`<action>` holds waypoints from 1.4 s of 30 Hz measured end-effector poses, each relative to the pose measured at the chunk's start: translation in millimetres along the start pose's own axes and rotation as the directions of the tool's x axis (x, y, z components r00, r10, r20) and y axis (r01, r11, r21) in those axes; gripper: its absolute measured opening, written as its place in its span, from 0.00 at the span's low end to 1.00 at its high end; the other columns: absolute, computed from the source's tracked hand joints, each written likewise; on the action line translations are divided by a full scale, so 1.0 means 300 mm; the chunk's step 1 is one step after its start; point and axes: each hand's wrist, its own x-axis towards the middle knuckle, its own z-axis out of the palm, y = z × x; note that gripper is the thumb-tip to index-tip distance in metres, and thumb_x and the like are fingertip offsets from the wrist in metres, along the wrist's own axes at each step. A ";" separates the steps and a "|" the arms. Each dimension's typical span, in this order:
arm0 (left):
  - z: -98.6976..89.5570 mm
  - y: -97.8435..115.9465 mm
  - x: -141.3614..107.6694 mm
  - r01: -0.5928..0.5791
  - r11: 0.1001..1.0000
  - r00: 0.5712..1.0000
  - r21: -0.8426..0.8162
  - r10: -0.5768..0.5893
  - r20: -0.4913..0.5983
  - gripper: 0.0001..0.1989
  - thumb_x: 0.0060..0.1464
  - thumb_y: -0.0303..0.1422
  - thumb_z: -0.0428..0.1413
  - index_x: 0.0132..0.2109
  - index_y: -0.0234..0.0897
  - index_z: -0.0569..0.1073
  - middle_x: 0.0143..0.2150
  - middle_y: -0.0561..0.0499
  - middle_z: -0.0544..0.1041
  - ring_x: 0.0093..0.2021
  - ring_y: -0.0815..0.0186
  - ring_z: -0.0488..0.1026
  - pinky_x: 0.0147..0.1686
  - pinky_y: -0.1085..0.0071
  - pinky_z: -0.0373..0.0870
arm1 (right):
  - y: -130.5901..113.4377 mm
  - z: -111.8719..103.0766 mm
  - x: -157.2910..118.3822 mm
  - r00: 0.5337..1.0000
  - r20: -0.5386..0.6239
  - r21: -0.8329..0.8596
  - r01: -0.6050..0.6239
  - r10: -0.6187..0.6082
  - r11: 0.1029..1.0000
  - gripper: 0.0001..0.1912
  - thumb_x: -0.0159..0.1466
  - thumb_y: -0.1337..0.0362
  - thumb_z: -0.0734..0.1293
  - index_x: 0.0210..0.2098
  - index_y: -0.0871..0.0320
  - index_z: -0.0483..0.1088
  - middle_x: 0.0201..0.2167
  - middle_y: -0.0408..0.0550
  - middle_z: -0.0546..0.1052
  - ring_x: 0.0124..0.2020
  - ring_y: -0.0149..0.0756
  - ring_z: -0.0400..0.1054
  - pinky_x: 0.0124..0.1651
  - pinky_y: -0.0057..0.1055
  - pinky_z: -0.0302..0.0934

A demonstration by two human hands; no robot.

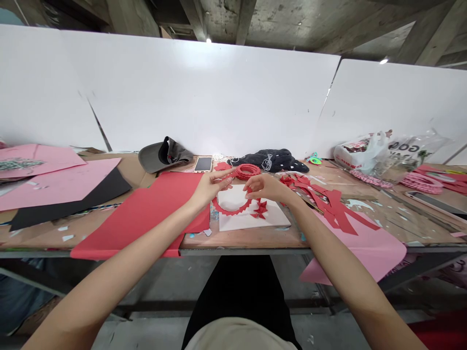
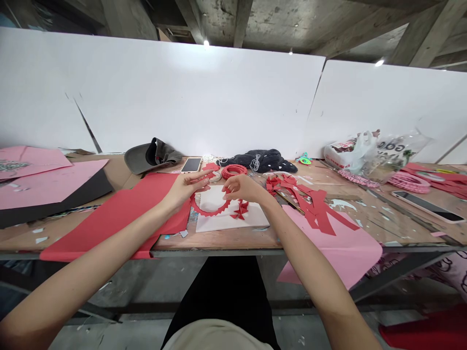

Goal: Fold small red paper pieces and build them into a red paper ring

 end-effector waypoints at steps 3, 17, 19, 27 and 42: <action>-0.001 -0.007 0.001 0.016 1.000 1.000 0.005 -0.016 -0.007 0.28 0.50 0.44 0.63 0.57 0.44 0.73 0.56 0.48 0.75 0.49 0.58 0.75 0.50 0.59 0.73 | 0.008 0.006 0.008 0.998 -0.063 0.047 0.005 -0.002 0.999 0.13 0.54 0.63 0.73 0.37 0.59 0.71 0.24 0.44 0.78 0.24 0.32 0.72 0.28 0.28 0.64; -0.004 -0.014 0.005 0.036 0.999 0.999 0.035 -0.035 -0.029 0.24 0.51 0.44 0.61 0.54 0.43 0.77 0.56 0.44 0.75 0.42 0.63 0.76 0.43 0.66 0.74 | 0.010 0.019 0.025 0.955 -0.273 0.097 0.146 -0.115 0.984 0.13 0.54 0.60 0.73 0.35 0.58 0.71 0.26 0.44 0.78 0.27 0.33 0.73 0.34 0.33 0.69; -0.004 -0.017 0.006 0.047 0.998 0.998 0.036 -0.046 -0.033 0.24 0.50 0.45 0.62 0.53 0.42 0.77 0.55 0.43 0.75 0.39 0.65 0.77 0.42 0.66 0.74 | 0.009 0.018 0.025 0.955 -0.270 0.080 0.152 -0.125 0.985 0.12 0.54 0.59 0.73 0.36 0.58 0.71 0.26 0.44 0.78 0.28 0.34 0.73 0.34 0.33 0.69; -0.003 -0.029 0.010 -0.055 0.982 0.998 0.181 0.058 -0.013 0.21 0.47 0.43 0.64 0.48 0.39 0.79 0.39 0.45 0.80 0.32 0.63 0.77 0.35 0.67 0.73 | 0.010 0.012 0.027 0.940 -0.303 0.004 0.163 -0.154 0.987 0.10 0.57 0.61 0.71 0.37 0.60 0.74 0.31 0.48 0.78 0.32 0.33 0.72 0.35 0.31 0.66; 0.011 -0.016 -0.002 -0.153 0.915 0.987 0.373 0.158 0.020 0.16 0.51 0.35 0.60 0.47 0.40 0.80 0.34 0.49 0.81 0.32 0.62 0.76 0.39 0.65 0.74 | 0.021 0.021 0.037 0.933 -0.316 -0.090 0.149 -0.170 0.985 0.10 0.56 0.62 0.71 0.37 0.59 0.75 0.31 0.47 0.78 0.31 0.33 0.71 0.34 0.31 0.68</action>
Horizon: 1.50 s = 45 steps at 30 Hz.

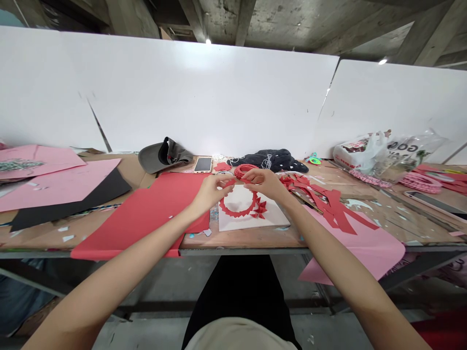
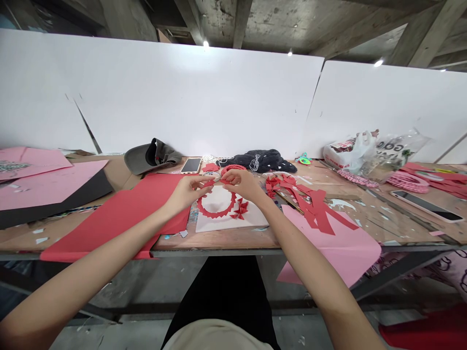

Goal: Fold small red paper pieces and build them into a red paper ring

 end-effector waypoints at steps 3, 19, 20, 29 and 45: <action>0.001 -0.014 0.003 0.025 1.000 1.000 -0.015 -0.025 0.013 0.17 0.51 0.36 0.60 0.49 0.38 0.79 0.39 0.48 0.81 0.31 0.64 0.75 0.36 0.65 0.74 | 0.008 0.008 0.002 1.000 0.015 0.009 -0.014 0.014 1.000 0.11 0.55 0.62 0.72 0.37 0.59 0.75 0.32 0.48 0.78 0.32 0.34 0.72 0.35 0.31 0.69; -0.005 -0.011 0.011 0.103 0.994 0.994 0.038 -0.104 0.022 0.16 0.49 0.35 0.62 0.46 0.35 0.79 0.40 0.45 0.80 0.40 0.58 0.75 0.41 0.63 0.71 | 0.096 -0.091 -0.005 0.815 0.444 -0.385 -0.203 0.374 0.900 0.09 0.52 0.75 0.69 0.31 0.58 0.78 0.30 0.46 0.81 0.33 0.36 0.75 0.32 0.25 0.64; -0.006 -0.009 0.012 0.094 0.995 0.995 0.033 -0.095 0.020 0.16 0.49 0.35 0.62 0.46 0.35 0.79 0.40 0.45 0.80 0.40 0.58 0.75 0.41 0.63 0.72 | 0.090 -0.085 -0.005 0.821 0.438 -0.380 -0.201 0.367 0.903 0.07 0.52 0.74 0.69 0.29 0.59 0.78 0.29 0.46 0.81 0.32 0.36 0.74 0.32 0.25 0.64; -0.003 -0.008 0.015 0.046 0.989 0.997 -0.143 -0.037 0.068 0.14 0.48 0.37 0.63 0.43 0.37 0.79 0.44 0.46 0.81 0.42 0.60 0.77 0.43 0.65 0.73 | 0.007 -0.068 -0.005 0.991 -0.003 0.131 -0.130 0.132 0.983 0.06 0.56 0.62 0.72 0.32 0.57 0.77 0.30 0.46 0.80 0.35 0.39 0.76 0.40 0.35 0.70; -0.014 0.038 -0.001 0.044 0.974 0.993 -0.222 -0.018 0.118 0.12 0.48 0.38 0.64 0.39 0.37 0.81 0.43 0.45 0.81 0.43 0.58 0.78 0.48 0.62 0.74 | -0.081 -0.002 -0.032 0.998 -0.030 0.313 0.058 -0.051 0.948 0.14 0.51 0.55 0.76 0.32 0.58 0.78 0.32 0.48 0.79 0.35 0.37 0.75 0.42 0.37 0.72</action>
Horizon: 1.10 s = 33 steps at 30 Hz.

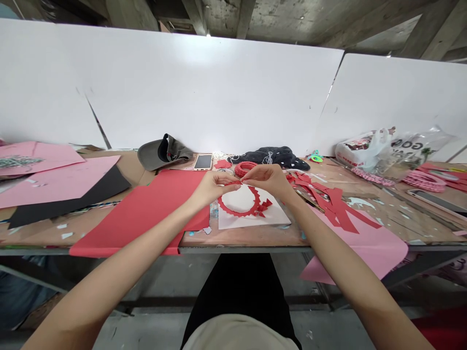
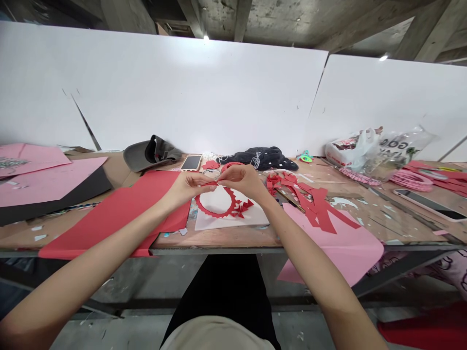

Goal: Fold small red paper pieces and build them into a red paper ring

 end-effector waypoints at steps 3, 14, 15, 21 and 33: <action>0.003 0.004 -0.003 0.002 1.000 1.000 -0.011 -0.002 -0.014 0.12 0.48 0.38 0.64 0.38 0.37 0.82 0.42 0.45 0.82 0.43 0.59 0.78 0.47 0.62 0.74 | -0.001 0.008 -0.003 1.000 -0.002 -0.005 -0.004 0.004 1.000 0.13 0.51 0.56 0.76 0.31 0.58 0.78 0.31 0.49 0.79 0.35 0.37 0.75 0.41 0.37 0.71; 0.001 0.001 0.002 0.012 1.000 1.000 -0.025 -0.013 -0.012 0.12 0.46 0.38 0.66 0.37 0.36 0.82 0.41 0.45 0.82 0.42 0.58 0.79 0.47 0.63 0.75 | 0.000 0.011 -0.005 1.000 -0.013 -0.036 0.005 -0.006 0.999 0.13 0.53 0.56 0.75 0.32 0.58 0.77 0.32 0.48 0.80 0.35 0.36 0.75 0.41 0.36 0.73; 0.001 0.001 0.001 0.013 1.000 1.000 -0.027 -0.013 -0.014 0.12 0.46 0.38 0.66 0.37 0.36 0.82 0.41 0.45 0.82 0.42 0.59 0.79 0.47 0.63 0.75 | 0.000 0.011 -0.006 1.000 -0.013 -0.031 0.001 -0.002 1.000 0.12 0.54 0.56 0.75 0.32 0.59 0.77 0.32 0.48 0.80 0.35 0.36 0.75 0.41 0.36 0.73; 0.005 0.000 -0.001 0.018 1.000 0.999 -0.021 -0.019 -0.036 0.11 0.46 0.38 0.65 0.37 0.36 0.82 0.41 0.44 0.82 0.42 0.58 0.79 0.47 0.62 0.75 | 0.001 0.008 -0.007 1.000 0.002 -0.035 0.031 -0.031 0.999 0.11 0.53 0.58 0.75 0.32 0.58 0.78 0.32 0.48 0.80 0.35 0.36 0.76 0.41 0.37 0.73; 0.004 0.001 -0.004 0.012 1.000 1.000 0.015 -0.011 -0.025 0.12 0.48 0.39 0.64 0.38 0.37 0.82 0.41 0.45 0.82 0.42 0.58 0.78 0.46 0.62 0.74 | 0.003 0.012 -0.007 0.999 0.002 -0.104 0.037 -0.037 0.994 0.11 0.54 0.57 0.74 0.32 0.57 0.77 0.32 0.48 0.80 0.35 0.37 0.76 0.43 0.38 0.73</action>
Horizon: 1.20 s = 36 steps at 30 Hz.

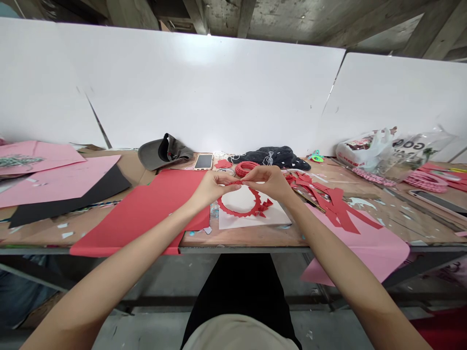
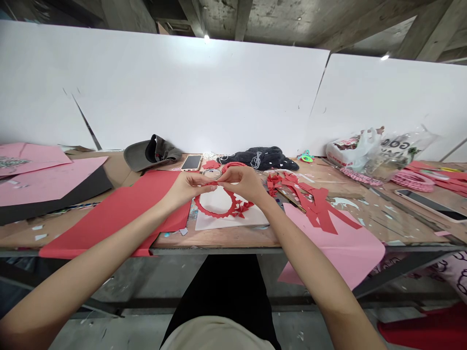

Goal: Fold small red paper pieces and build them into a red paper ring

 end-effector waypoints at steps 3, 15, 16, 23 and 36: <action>0.000 0.003 -0.002 -0.002 1.000 1.000 0.008 0.002 -0.001 0.11 0.49 0.39 0.64 0.38 0.37 0.82 0.41 0.46 0.82 0.42 0.58 0.78 0.46 0.63 0.74 | 0.001 0.001 0.000 1.000 -0.007 -0.016 0.003 -0.003 1.000 0.11 0.54 0.56 0.74 0.31 0.57 0.77 0.32 0.48 0.80 0.35 0.37 0.76 0.43 0.38 0.73; 0.005 0.006 -0.004 -0.003 1.000 1.000 0.026 0.004 -0.014 0.11 0.48 0.39 0.64 0.38 0.37 0.82 0.40 0.46 0.82 0.42 0.58 0.79 0.45 0.63 0.75 | -0.009 0.005 0.002 0.999 -0.018 -0.028 0.026 -0.026 0.999 0.11 0.55 0.57 0.74 0.30 0.58 0.75 0.30 0.47 0.79 0.33 0.35 0.74 0.41 0.36 0.72; 0.004 0.006 -0.004 -0.005 1.000 1.000 0.025 0.005 -0.014 0.11 0.48 0.39 0.64 0.38 0.37 0.82 0.40 0.46 0.82 0.42 0.58 0.78 0.45 0.63 0.75 | -0.008 0.004 0.003 0.999 -0.031 -0.036 0.026 -0.027 0.999 0.11 0.55 0.57 0.74 0.30 0.58 0.74 0.30 0.47 0.79 0.32 0.35 0.74 0.41 0.36 0.72; -0.003 -0.002 0.002 0.002 1.000 0.999 -0.011 -0.002 -0.033 0.11 0.45 0.38 0.66 0.36 0.37 0.82 0.39 0.46 0.82 0.41 0.58 0.79 0.44 0.63 0.76 | -0.010 -0.006 -0.001 1.000 -0.029 -0.010 0.006 -0.006 1.000 0.12 0.54 0.54 0.74 0.29 0.57 0.76 0.31 0.47 0.79 0.34 0.36 0.75 0.42 0.37 0.72; 0.001 0.009 -0.001 0.003 1.000 0.999 -0.019 -0.003 -0.036 0.10 0.46 0.37 0.66 0.36 0.38 0.83 0.39 0.46 0.82 0.41 0.58 0.79 0.45 0.64 0.75 | -0.012 -0.004 -0.002 1.000 -0.017 0.070 -0.022 0.024 0.997 0.13 0.52 0.55 0.75 0.29 0.58 0.77 0.31 0.48 0.80 0.34 0.37 0.76 0.41 0.36 0.73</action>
